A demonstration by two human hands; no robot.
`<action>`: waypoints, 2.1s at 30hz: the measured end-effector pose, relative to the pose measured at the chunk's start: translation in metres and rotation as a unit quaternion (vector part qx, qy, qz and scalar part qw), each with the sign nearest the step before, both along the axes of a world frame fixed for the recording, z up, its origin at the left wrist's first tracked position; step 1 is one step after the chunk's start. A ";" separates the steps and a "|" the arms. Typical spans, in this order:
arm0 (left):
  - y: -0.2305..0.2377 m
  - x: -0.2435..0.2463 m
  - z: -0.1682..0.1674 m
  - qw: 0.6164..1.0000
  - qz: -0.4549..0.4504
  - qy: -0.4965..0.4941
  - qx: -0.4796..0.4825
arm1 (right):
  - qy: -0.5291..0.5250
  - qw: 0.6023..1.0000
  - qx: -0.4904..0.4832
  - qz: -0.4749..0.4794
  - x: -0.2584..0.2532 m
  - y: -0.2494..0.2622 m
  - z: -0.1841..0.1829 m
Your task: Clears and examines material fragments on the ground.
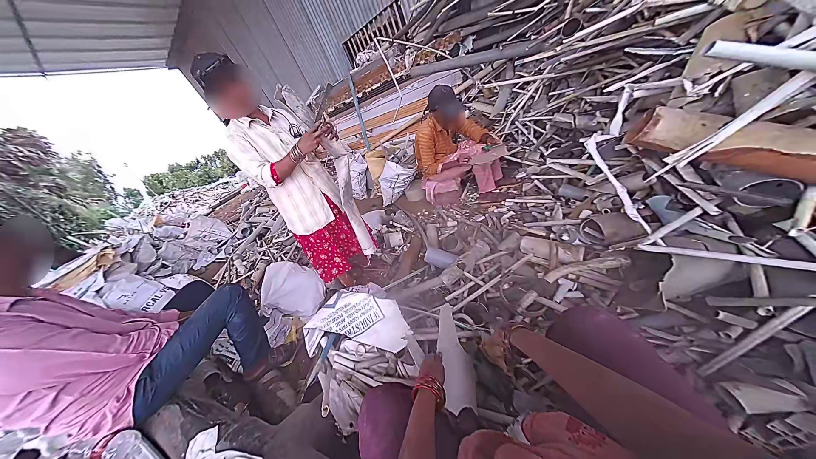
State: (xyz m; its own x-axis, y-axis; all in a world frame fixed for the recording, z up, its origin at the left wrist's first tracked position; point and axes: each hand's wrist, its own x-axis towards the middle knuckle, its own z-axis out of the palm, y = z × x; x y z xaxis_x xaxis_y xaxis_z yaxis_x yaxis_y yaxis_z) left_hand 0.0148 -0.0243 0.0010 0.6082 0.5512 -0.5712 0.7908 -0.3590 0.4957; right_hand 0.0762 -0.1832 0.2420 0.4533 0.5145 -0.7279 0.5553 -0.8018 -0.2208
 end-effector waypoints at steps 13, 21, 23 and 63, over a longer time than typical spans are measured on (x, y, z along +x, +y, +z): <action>0.001 0.001 -0.001 0.989 0.121 -0.083 -0.021 | 0.197 0.933 0.213 -0.213 0.098 0.042 -0.222; -0.002 -0.005 0.001 0.976 0.166 -0.128 -0.067 | 0.174 0.927 0.261 -0.208 0.088 0.049 -0.224; -0.004 -0.005 0.001 0.979 0.153 -0.124 -0.059 | 0.171 0.932 0.261 -0.183 0.089 0.049 -0.223; 0.010 -0.011 0.018 0.650 0.339 -0.533 -0.423 | 0.126 0.933 0.336 0.017 0.069 0.052 -0.198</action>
